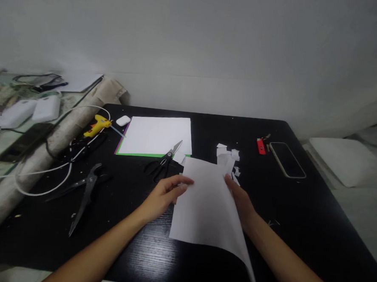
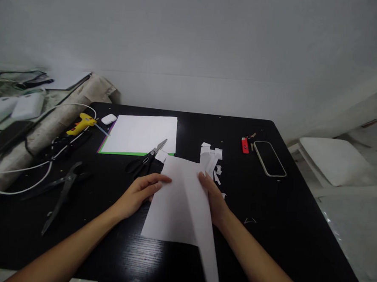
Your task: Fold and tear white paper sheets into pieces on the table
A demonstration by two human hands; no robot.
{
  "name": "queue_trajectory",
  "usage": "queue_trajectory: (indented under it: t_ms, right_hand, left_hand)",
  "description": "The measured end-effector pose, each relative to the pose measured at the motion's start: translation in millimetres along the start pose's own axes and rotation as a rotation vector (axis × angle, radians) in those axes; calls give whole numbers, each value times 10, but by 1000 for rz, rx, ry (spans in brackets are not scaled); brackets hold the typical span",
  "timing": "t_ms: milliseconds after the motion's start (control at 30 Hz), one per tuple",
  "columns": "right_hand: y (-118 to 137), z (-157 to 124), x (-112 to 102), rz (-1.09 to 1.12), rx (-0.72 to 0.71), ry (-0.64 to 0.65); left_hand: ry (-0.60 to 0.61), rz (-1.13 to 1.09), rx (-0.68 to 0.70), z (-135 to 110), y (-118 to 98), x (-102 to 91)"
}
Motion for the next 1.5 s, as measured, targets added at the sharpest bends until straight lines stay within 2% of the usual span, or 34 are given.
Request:
queue_trajectory:
  t_ms: [167, 333, 500, 633, 900, 1067, 1333, 1500]
  right_hand:
    - [-110, 69, -27, -39, -14, -96]
    - [-146, 85, -43, -133, -38, -152]
    - [-165, 52, -28, -234, -65, -113]
    - [-182, 35, -38, -293, -28, -53]
    - [-122, 49, -60, -381, -144, -89]
    - [-123, 101, -104, -504, -194, -156]
    - [-130, 109, -94, -492, -137, -222]
    - [-120, 90, -79, -456, -121, -216]
  left_hand:
    - [69, 20, 54, -2, -11, -8]
    - [-3, -3, 147, -5, -11, -4]
    - [-132, -133, 109, 8, 18, 45]
    - [-161, -198, 69, 37, 10, 50]
    - [-69, -195, 28, 16, 50, 31]
    - [-45, -158, 12, 15, 65, 42]
    - [-30, -83, 12, 21, 99, 38]
    - [-41, -60, 7, 19, 92, 40]
Point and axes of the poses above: each hand's wrist, its own z-axis towards the middle knuckle, its own x-axis out of the palm, y = z × x, the point moved 1 cm from there along z, towards the middle knuckle, and after that the axes turned 7 degrees about x, right-handed, at the moved point
